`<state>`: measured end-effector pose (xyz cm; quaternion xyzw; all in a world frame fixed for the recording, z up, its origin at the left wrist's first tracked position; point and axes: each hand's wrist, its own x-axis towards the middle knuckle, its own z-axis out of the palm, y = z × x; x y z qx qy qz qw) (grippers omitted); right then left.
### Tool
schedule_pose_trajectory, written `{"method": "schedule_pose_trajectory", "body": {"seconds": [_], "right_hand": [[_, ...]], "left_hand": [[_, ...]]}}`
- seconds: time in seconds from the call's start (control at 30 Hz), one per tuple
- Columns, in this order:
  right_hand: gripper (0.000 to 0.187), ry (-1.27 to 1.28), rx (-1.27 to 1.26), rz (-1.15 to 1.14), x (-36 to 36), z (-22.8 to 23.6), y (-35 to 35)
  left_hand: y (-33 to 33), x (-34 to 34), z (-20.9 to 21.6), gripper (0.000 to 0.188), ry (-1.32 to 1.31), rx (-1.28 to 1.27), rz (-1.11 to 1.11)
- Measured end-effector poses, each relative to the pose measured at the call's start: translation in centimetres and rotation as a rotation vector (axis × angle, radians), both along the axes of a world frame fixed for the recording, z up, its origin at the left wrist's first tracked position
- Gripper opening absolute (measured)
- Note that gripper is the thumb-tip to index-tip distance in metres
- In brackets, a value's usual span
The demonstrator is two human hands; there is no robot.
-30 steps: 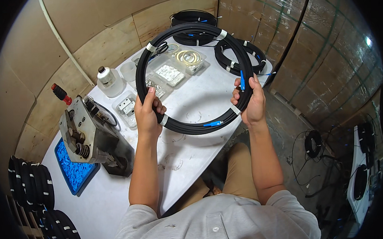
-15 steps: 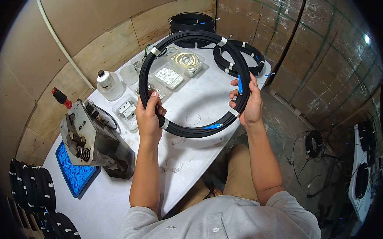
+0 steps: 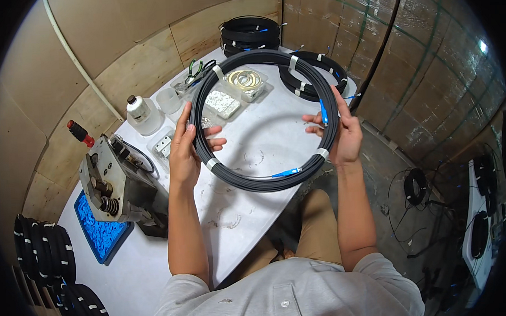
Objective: Applying white adhesive tape to a coiled black industrial cable at several points to secure it.
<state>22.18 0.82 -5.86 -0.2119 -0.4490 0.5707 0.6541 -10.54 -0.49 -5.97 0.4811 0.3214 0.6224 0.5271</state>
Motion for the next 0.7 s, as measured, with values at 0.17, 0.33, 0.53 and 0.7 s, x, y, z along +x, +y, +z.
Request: {"method": "schedule_pose_trajectory", "body": {"seconds": [0.17, 0.33, 0.53, 0.7], "right_hand": [[0.071, -0.211, 0.168, -0.036, 1.5, 0.3, -0.3], [0.058, -0.987, 0.263, -0.494, 2.9, 0.3, 0.6], [0.064, -0.463, 0.313, -0.453, -0.5, -2.1, 1.9], [0.071, -0.230, 0.238, -0.326, -2.3, -1.8, 1.6]], "left_hand": [[0.0, -1.5, -0.3, 0.060, -0.005, -0.104, 0.026], [-0.3, -3.5, -0.8, 0.072, -0.184, -0.017, -0.189], [0.3, -5.1, -1.6, 0.038, 0.148, -0.089, -0.078], [0.5, -1.1, -1.1, 0.045, 0.208, -0.078, 0.244]]}}
